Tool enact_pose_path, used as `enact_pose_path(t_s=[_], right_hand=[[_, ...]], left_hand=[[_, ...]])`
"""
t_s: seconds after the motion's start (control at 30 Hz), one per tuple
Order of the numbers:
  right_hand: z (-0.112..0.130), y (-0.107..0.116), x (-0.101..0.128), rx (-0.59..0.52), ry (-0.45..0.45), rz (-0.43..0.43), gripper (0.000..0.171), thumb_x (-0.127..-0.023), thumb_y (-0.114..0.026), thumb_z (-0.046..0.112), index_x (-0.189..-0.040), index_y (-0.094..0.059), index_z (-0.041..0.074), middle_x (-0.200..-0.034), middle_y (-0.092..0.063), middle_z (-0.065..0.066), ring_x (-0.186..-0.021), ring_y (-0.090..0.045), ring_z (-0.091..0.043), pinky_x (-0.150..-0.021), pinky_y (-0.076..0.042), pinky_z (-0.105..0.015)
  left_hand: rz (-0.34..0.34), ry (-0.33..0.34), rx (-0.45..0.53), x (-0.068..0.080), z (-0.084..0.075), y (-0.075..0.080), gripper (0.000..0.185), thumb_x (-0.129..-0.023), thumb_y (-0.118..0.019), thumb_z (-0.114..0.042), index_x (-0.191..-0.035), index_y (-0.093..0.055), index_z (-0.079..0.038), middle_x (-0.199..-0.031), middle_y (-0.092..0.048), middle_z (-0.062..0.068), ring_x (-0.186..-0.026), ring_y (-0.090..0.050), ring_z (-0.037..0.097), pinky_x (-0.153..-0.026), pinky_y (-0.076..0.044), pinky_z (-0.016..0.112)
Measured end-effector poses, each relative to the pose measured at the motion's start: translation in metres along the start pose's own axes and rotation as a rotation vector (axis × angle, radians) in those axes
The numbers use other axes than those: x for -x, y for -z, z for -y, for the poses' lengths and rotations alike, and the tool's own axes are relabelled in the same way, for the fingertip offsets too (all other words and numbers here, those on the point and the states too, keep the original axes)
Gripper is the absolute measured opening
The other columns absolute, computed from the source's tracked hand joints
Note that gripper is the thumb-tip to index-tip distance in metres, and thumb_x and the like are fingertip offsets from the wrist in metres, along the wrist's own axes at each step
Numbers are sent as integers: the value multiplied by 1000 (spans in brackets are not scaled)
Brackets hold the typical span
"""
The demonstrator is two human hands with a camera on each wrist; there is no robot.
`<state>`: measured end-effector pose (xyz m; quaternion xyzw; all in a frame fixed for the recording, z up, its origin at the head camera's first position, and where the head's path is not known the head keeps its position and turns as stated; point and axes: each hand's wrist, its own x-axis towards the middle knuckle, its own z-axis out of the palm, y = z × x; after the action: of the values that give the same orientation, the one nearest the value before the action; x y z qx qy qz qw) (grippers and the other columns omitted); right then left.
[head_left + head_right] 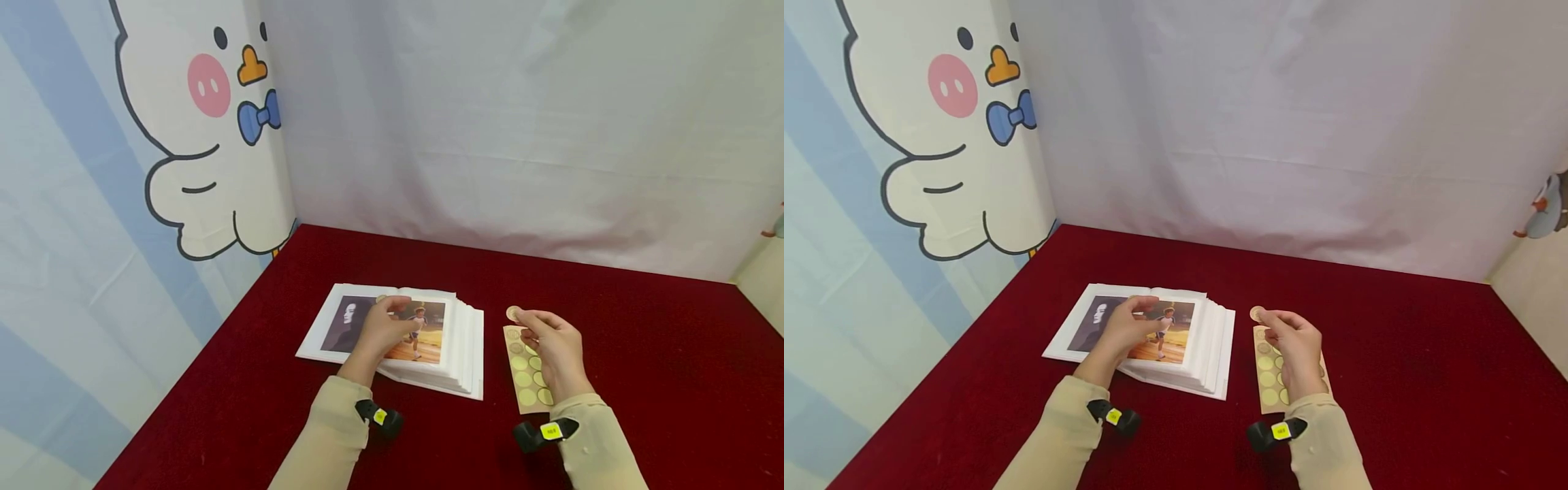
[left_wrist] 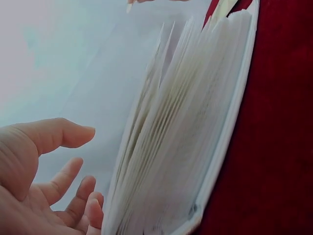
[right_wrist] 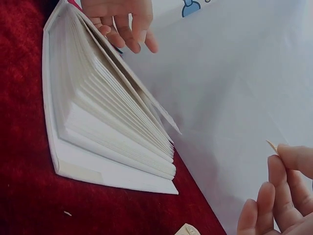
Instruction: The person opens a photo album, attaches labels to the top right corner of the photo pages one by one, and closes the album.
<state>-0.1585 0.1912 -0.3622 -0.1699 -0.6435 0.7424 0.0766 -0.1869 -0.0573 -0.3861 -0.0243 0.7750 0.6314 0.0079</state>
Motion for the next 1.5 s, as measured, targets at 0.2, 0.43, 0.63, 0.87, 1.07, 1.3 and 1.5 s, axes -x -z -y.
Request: enact_pose_path(t_s=[0.2, 0.43, 0.63, 0.87, 1.07, 1.3, 1.5], right_hand=[[1, -3, 1, 1, -1, 3, 18, -81, -74, 16, -66, -66, 20, -71, -64, 8, -62, -56, -8, -67, -51, -22], [2, -5, 2, 18, 5, 13, 16, -79, -75, 18, -66, -66, 21, -71, -66, 9, -62, -56, -7, -67, -50, -21], [1, -9, 1, -10, 7, 31, 18, -80, -75, 15, -65, -66, 21, -70, -66, 8, -59, -56, -7, -66, -50, -21], [-4, -17, -1, 30, -6, 25, 17, -80, -74, 17, -66, -66, 22, -70, -65, 8, -61, -56, -8, -68, -50, -23], [-8, -26, -5, 34, 11, 40, 10, -79, -76, 19, -72, -68, 19, -70, -66, 8, -63, -58, -9, -67, -51, -22], [-25, -37, -32, 57, -39, -6, 24, -73, -80, 28, -88, -70, 12, -77, -68, 5, -67, -59, -12, -67, -52, -21], [-42, -45, -54, 79, -20, -33, 35, -70, -82, 32, -94, -69, 10, -81, -67, 2, -65, -57, -11, -61, -51, -20]], left_hand=[[-27, 6, -90, 1, 2, 6, 58, -69, -77, -7, -123, -58, -5, -125, -47, 16, -114, -43, 34, -86, -45, 41], [-57, -7, -409, 0, 6, 16, 82, -63, -84, -27, -135, -48, -11, -134, -40, 20, -123, -31, 40, -97, -32, 54], [-57, -19, -586, 2, 8, 21, 88, -66, -80, -45, -141, -43, -17, -137, -38, 15, -127, -27, 39, -100, -21, 58], [-16, -23, -676, 4, 14, 22, 87, -72, -71, -53, -143, -38, -15, -141, -34, 13, -131, -22, 39, -101, -18, 57], [6, -21, -706, 5, 17, 23, 86, -74, -68, -55, -143, -38, -14, -142, -31, 15, -131, -22, 39, -102, -17, 58], [15, -4, -739, 4, 17, 21, 86, -75, -67, -57, -144, -37, -15, -142, -30, 15, -132, -23, 35, -102, -17, 57], [1, 8, -734, 5, 16, 22, 86, -74, -68, -57, -143, -38, -14, -142, -31, 14, -131, -23, 35, -101, -18, 56]])
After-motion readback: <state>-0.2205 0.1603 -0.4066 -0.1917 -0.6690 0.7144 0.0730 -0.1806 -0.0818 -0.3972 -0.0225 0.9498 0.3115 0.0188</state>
